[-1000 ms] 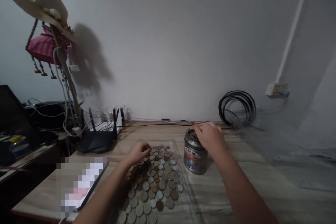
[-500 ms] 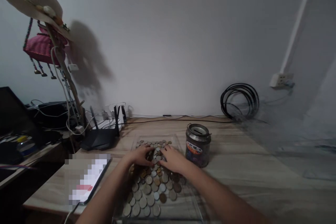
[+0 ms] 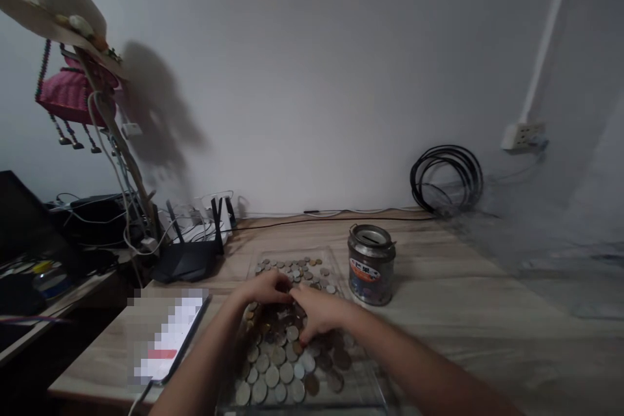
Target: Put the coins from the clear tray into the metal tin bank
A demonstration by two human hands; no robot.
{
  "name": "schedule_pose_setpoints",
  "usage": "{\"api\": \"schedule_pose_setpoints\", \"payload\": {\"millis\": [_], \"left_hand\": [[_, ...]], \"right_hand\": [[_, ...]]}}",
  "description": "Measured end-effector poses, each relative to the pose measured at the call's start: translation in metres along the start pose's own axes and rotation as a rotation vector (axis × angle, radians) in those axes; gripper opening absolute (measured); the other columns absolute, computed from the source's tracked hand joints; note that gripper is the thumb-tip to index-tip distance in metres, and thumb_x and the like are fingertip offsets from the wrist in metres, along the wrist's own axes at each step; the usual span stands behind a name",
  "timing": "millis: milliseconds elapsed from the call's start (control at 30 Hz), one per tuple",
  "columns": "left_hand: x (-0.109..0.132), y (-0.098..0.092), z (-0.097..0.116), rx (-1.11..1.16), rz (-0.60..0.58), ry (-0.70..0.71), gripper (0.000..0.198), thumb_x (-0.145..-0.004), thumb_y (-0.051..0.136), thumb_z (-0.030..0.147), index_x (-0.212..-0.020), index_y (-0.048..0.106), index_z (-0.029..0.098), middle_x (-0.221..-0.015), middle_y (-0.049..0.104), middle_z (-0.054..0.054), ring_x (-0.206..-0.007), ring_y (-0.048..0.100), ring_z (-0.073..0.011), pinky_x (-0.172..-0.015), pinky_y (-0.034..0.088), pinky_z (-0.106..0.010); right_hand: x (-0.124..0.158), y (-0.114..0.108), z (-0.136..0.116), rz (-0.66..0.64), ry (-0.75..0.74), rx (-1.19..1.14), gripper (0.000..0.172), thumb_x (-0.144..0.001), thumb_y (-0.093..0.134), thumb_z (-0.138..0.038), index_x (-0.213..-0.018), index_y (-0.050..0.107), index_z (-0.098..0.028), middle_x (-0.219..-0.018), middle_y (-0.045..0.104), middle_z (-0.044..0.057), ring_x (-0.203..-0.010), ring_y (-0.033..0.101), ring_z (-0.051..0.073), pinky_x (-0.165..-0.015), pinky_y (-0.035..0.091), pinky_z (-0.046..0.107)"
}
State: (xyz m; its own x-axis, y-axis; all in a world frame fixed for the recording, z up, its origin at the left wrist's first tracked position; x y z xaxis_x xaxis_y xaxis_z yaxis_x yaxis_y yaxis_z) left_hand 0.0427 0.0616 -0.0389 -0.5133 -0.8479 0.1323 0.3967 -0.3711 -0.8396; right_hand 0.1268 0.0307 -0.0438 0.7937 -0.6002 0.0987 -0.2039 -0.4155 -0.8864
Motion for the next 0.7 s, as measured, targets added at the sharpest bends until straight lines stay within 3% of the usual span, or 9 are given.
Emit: {"api": "schedule_pose_setpoints", "payload": {"millis": [200,367,567,700], "left_hand": [[0.000,0.005,-0.002,0.062,-0.067,-0.016,0.041,-0.060,0.066,0.037,-0.093,0.065,0.014,-0.069,0.061,0.000,-0.058,0.050,-0.0101,-0.053,0.035,-0.019],[-0.003,-0.002,-0.004,0.026,0.046,-0.024,0.029,-0.070,0.052,0.029,-0.091,0.066,0.014,-0.068,0.061,0.000,-0.059,0.050,-0.0101,-0.053,0.035,-0.019],[-0.005,-0.015,-0.004,0.087,0.215,-0.027,0.029,-0.072,0.050,0.030,-0.090,0.065,0.014,-0.072,0.063,-0.002,-0.063,0.052,-0.0112,-0.059,0.038,-0.021],[-0.005,-0.024,-0.008,0.359,0.323,-0.064,0.030,-0.072,0.051,0.036,-0.086,0.062,0.012,-0.068,0.060,-0.002,-0.059,0.051,-0.0105,-0.057,0.039,-0.022]], "right_hand": [[0.003,0.007,-0.002,-0.071,0.071,0.052,0.048,-0.048,0.072,-0.033,-0.091,0.061,-0.016,-0.079,0.057,0.001,-0.065,0.049,0.014,-0.054,0.036,0.022],[0.010,0.010,-0.012,-0.158,0.022,0.048,0.020,-0.052,0.069,-0.022,-0.072,0.064,-0.018,-0.059,0.052,-0.005,-0.053,0.044,0.009,-0.048,0.030,0.020],[0.015,0.014,-0.014,-0.221,-0.014,0.011,0.016,-0.051,0.069,-0.022,-0.065,0.063,-0.017,-0.053,0.050,-0.007,-0.048,0.042,0.007,-0.047,0.030,0.019],[0.002,0.010,0.006,-0.145,0.018,-0.154,0.021,-0.051,0.067,-0.024,-0.070,0.062,-0.016,-0.053,0.052,-0.006,-0.048,0.046,0.008,-0.046,0.034,0.019]]}}
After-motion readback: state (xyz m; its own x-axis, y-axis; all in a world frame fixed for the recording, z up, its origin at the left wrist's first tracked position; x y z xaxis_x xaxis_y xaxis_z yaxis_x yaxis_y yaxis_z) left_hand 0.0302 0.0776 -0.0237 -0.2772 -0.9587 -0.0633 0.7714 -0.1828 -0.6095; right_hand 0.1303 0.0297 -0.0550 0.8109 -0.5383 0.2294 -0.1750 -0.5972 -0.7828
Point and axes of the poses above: each hand's wrist, its own x-axis away from the middle knuckle, its own y-axis out of the palm, z = x × y, the point moved 8 cm from there along -x, towards the middle knuckle
